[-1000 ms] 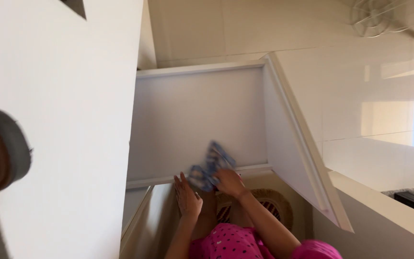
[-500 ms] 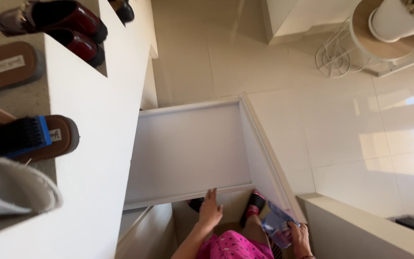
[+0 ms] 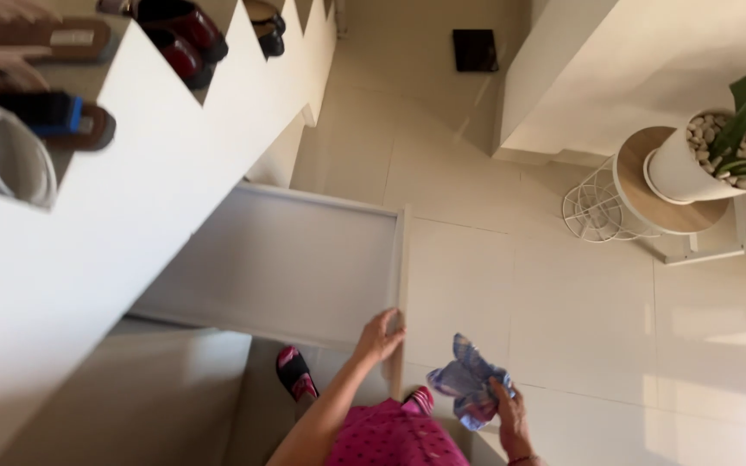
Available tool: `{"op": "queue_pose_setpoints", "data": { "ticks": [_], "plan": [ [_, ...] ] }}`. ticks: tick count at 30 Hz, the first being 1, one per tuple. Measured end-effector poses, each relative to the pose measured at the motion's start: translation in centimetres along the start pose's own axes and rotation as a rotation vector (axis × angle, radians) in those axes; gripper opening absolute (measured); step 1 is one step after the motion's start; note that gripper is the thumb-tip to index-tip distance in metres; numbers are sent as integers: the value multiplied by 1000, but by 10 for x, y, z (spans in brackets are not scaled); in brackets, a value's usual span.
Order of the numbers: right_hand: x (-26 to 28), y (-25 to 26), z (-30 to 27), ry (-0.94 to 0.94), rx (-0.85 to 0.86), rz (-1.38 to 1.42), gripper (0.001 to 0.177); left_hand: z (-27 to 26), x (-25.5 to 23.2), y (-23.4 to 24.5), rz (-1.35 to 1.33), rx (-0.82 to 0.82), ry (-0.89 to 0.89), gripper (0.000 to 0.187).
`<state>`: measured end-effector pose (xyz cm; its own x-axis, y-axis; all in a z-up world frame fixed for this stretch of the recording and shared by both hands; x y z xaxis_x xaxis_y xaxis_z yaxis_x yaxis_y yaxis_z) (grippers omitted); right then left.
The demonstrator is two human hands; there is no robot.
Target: Cleaning a shoe storage drawer and wiping down several pairs of shoes with a cloth.
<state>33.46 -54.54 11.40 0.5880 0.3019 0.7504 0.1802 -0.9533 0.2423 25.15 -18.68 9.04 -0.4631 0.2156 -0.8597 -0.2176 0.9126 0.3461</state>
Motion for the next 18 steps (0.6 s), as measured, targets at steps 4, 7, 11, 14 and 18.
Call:
{"op": "queue_pose_setpoints", "data": {
  "ticks": [4,7,11,14,18],
  "plan": [
    [68,32,1,46,70,-70,36,9,-28,1,43,-75,172,71],
    [95,34,7,105,163,-142,45,3,-62,11,144,-114,265,58],
    [103,4,6,75,189,-79,48,-1,-93,21,261,-5,436,43],
    [98,-16,21,82,246,-120,53,8,-87,14,283,-10,452,34],
    [114,-40,37,-72,238,-135,63,17,-88,13,286,-24,448,35]
  ]
}}
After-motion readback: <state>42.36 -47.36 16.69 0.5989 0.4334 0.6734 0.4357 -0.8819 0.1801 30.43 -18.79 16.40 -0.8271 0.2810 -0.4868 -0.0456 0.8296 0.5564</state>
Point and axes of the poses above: each hand's wrist, its own z-axis towards the middle knuckle, its own y-axis out of the back of the hand, x = y × z, the point moved 1 cm from there along z, towards the middle knuckle, and after that the axes turned 1 degree about -x, right-handed, at the moved point
